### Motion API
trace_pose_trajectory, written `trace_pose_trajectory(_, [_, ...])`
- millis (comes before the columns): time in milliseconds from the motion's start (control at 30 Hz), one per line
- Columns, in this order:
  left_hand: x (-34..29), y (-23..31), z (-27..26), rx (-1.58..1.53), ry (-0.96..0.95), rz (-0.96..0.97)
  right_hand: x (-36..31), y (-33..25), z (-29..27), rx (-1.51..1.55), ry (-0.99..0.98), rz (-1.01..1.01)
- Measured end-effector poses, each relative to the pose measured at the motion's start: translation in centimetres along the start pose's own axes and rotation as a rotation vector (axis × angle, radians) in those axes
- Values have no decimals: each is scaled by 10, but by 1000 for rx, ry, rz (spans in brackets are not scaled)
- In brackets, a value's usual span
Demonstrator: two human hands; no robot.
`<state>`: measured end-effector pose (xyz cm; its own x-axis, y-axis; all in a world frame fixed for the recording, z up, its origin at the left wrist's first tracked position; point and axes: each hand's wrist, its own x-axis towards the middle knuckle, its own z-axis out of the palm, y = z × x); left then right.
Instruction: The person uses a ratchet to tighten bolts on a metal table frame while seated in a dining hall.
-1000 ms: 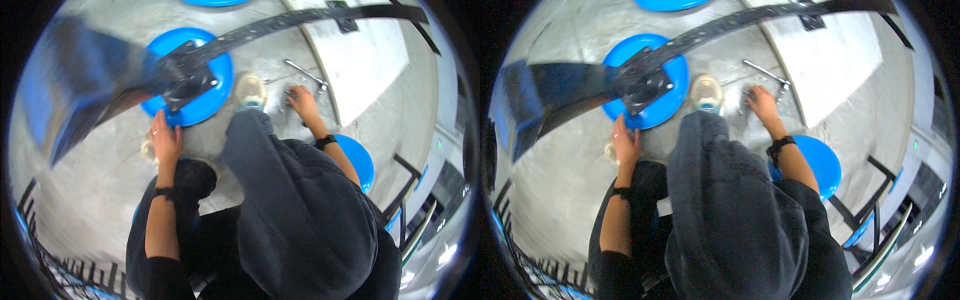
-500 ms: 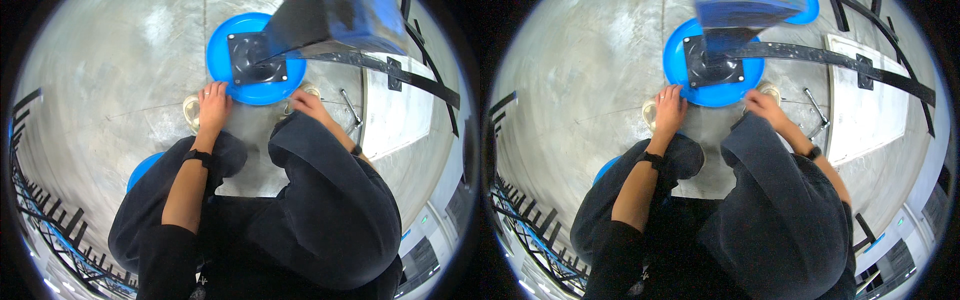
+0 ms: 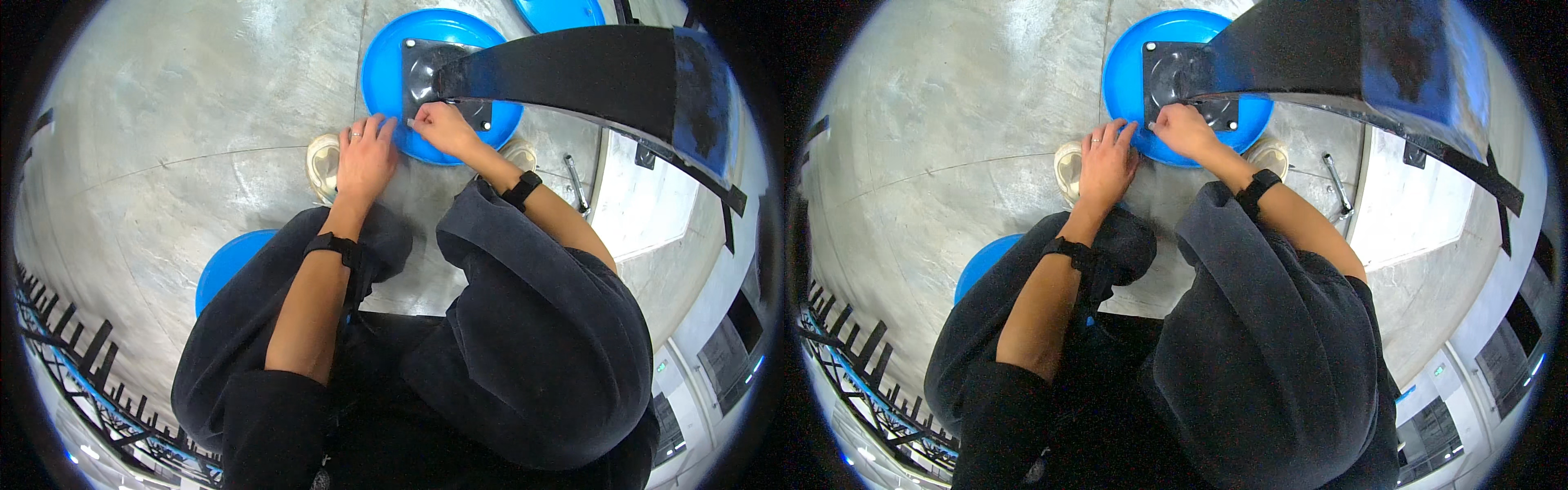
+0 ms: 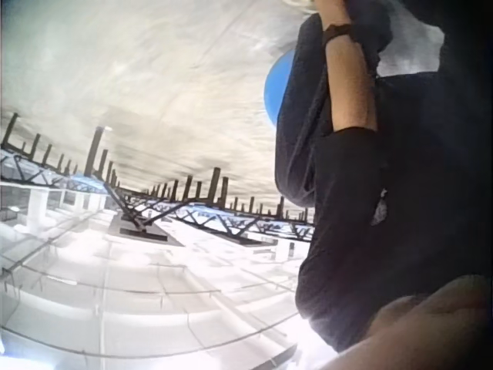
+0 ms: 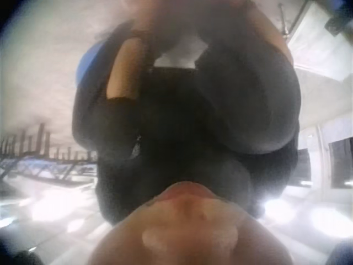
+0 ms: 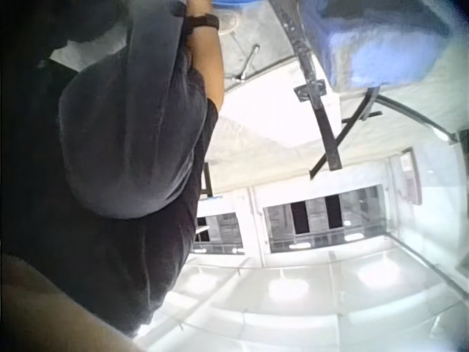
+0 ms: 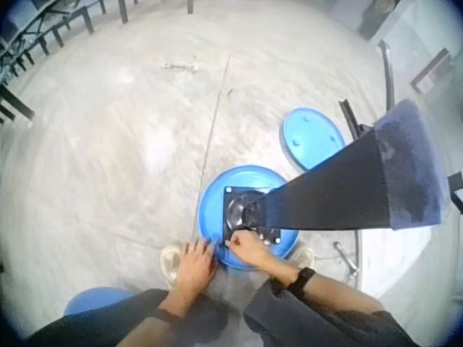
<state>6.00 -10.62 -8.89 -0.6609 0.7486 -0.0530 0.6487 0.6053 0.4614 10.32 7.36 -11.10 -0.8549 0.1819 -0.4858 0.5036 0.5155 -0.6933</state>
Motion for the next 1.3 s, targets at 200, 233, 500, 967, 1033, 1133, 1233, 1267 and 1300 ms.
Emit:
trace_pose_trajectory(200, [-1, -3, 3, 0, -50, -14, -3, -14, 5, -46, 23, 129])
trace_pose_trajectory(233, [0, -2, 1, 2, -53, -8, -8, -18, 3, -11, 92, 71])
trace_pose_trajectory(500, [3, -3, 3, 9, -20, -32, -13, -18, 1, -121, 135, -287])
trace_pose_trajectory(967, [2, -2, 5, -2, 2, -16, -11, -15, -2, -455, 150, -346])
trace_pose_trajectory(1033, [2, -2, 4, -4, 0, -23, -11, -19, -3, -489, 143, -336])
trace_pose_trajectory(1133, [3, -3, 7, 5, -6, -24, -7, -18, 0, -577, 137, -325])
trace_pose_trajectory(1233, [3, -4, 8, 8, -3, -17, -6, -18, 1, -655, 151, -321])
trace_pose_trajectory(1267, [2, -4, 8, 8, -6, -13, -6, -20, 1, -682, 163, -321])
trace_pose_trajectory(1300, [2, -4, 8, 5, -10, -16, -6, -19, 4, -681, 164, -316])
